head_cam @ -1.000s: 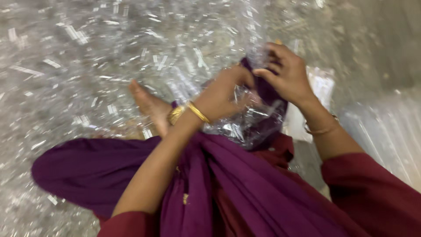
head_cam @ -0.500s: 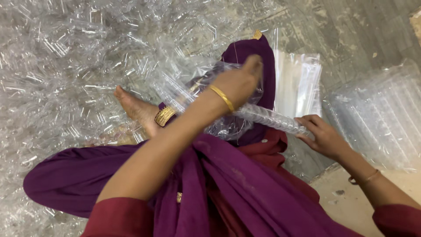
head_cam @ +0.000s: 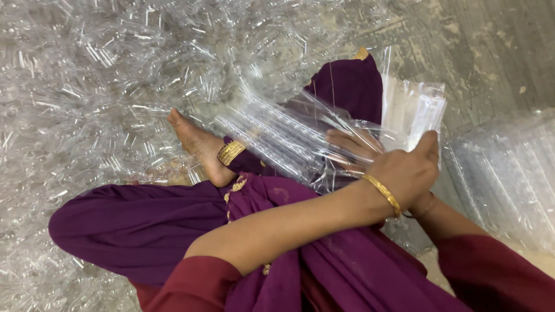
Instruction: The person sits on the floor and gathers loose clear plastic tubes into bundles, wraps each bundle with clear plastic film, and sets the wrapped bundles aside with other finished bundles.
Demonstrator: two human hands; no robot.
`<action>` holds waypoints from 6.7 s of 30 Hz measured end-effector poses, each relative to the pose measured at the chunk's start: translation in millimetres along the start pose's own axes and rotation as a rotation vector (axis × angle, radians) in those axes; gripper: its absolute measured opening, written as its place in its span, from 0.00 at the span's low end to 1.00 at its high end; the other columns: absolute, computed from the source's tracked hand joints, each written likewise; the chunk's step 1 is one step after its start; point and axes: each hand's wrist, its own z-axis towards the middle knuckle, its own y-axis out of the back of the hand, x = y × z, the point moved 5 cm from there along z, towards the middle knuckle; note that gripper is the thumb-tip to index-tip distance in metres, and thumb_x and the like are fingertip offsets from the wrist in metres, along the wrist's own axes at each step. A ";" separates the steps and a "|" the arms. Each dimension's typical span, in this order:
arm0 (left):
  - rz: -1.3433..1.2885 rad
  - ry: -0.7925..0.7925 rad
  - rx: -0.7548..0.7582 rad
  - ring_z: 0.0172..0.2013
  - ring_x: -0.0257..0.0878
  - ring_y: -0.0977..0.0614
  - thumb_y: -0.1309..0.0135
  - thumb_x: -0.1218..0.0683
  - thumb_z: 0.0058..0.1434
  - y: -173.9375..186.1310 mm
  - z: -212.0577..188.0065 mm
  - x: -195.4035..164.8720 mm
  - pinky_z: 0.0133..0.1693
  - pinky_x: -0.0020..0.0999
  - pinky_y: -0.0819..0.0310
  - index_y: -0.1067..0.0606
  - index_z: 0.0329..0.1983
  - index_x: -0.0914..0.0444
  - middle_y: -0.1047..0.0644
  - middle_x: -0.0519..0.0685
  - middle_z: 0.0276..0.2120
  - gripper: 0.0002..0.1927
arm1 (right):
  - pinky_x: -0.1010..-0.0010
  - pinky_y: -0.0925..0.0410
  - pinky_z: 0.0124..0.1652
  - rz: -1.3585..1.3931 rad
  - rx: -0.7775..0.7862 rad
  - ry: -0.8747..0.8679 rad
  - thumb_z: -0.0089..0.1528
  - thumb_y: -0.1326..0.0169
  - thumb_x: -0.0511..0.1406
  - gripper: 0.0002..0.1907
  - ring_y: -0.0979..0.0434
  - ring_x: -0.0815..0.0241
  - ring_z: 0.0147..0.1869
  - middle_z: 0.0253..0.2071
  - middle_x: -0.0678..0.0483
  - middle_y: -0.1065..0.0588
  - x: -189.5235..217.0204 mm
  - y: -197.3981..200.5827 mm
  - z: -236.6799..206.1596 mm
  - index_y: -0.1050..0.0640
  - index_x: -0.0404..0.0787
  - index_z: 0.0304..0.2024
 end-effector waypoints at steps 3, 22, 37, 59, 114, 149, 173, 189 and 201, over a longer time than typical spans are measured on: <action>-0.112 0.019 -0.011 0.32 0.60 0.15 0.47 0.60 0.54 -5.0 1.4 4.5 0.34 0.50 0.19 0.31 0.60 0.74 0.34 0.65 0.61 0.29 | 0.52 0.49 0.73 -0.062 0.021 0.036 0.71 0.63 0.39 0.33 0.54 0.48 0.82 0.77 0.41 0.49 7.5 -10.3 10.4 0.53 0.30 0.74; 0.315 0.759 0.713 0.57 0.55 0.23 0.58 0.41 0.70 21.2 -21.7 415.3 0.64 0.73 0.57 0.22 0.54 0.59 0.23 0.55 0.56 0.23 | 0.66 0.27 0.56 -1.345 -0.296 0.549 0.70 0.43 0.32 0.10 0.18 0.53 0.54 0.51 0.47 0.19 107.1 138.7 209.1 0.20 0.36 0.53; 0.689 0.917 0.438 0.62 0.51 0.27 0.44 0.44 0.62 35.4 20.4 417.8 0.61 0.67 0.52 0.21 0.55 0.56 0.25 0.54 0.58 0.21 | 0.68 0.24 0.48 -1.077 -0.627 0.442 0.60 0.38 0.27 0.16 0.18 0.59 0.50 0.47 0.53 0.21 62.5 125.8 321.5 0.23 0.37 0.50; -0.649 0.592 -0.319 0.45 0.39 0.20 0.40 0.49 0.61 73.4 2.5 453.9 0.44 0.34 0.21 0.38 0.72 0.57 0.26 0.55 0.56 0.37 | 0.61 0.29 0.47 -0.892 -0.186 0.039 0.69 0.47 0.31 0.15 0.24 0.59 0.45 0.46 0.54 0.19 57.3 81.8 336.2 0.21 0.44 0.58; -0.243 0.865 -0.480 0.57 0.54 0.21 0.34 0.52 0.54 170.9 -122.0 460.5 0.54 0.46 0.26 0.37 0.66 0.53 0.24 0.61 0.55 0.37 | 0.53 0.38 0.61 -2.107 0.359 0.349 0.63 0.44 0.34 0.24 0.34 0.52 0.68 0.65 0.53 0.32 -10.4 8.5 408.7 0.28 0.53 0.63; -0.358 0.804 -0.419 0.50 0.49 0.18 0.32 0.56 0.51 159.4 -108.9 449.2 0.52 0.42 0.23 0.40 0.71 0.53 0.23 0.60 0.51 0.45 | 0.54 0.29 0.56 -1.622 -0.333 0.106 0.69 0.44 0.44 0.20 0.22 0.45 0.57 0.56 0.41 0.27 55.9 38.9 392.8 0.24 0.36 0.55; -1.000 0.427 -0.924 0.59 0.46 0.25 0.37 0.58 0.62 182.5 -40.4 423.5 0.59 0.43 0.27 0.54 0.76 0.59 0.30 0.63 0.61 0.47 | 0.68 0.25 0.52 -1.116 0.030 0.230 0.56 0.32 0.37 0.36 0.21 0.58 0.53 0.58 0.48 0.23 62.3 -14.8 335.8 0.30 0.45 0.66; -0.363 0.203 -0.164 0.37 0.50 0.17 0.35 0.46 0.55 53.1 -9.0 209.9 0.38 0.42 0.23 0.25 0.37 0.63 0.21 0.55 0.35 0.18 | 0.69 0.24 0.45 -1.269 -0.496 0.428 0.56 0.30 0.36 0.28 0.18 0.59 0.45 0.52 0.51 0.21 120.3 33.3 209.8 0.25 0.35 0.55; -0.080 0.050 -0.138 0.41 0.54 0.18 0.46 0.60 0.56 63.7 57.9 200.5 0.47 0.46 0.24 0.17 0.34 0.61 0.20 0.56 0.42 0.08 | 0.67 0.25 0.50 -1.568 -0.626 0.520 0.61 0.33 0.36 0.27 0.22 0.54 0.52 0.57 0.43 0.28 140.4 90.5 -48.1 0.27 0.31 0.58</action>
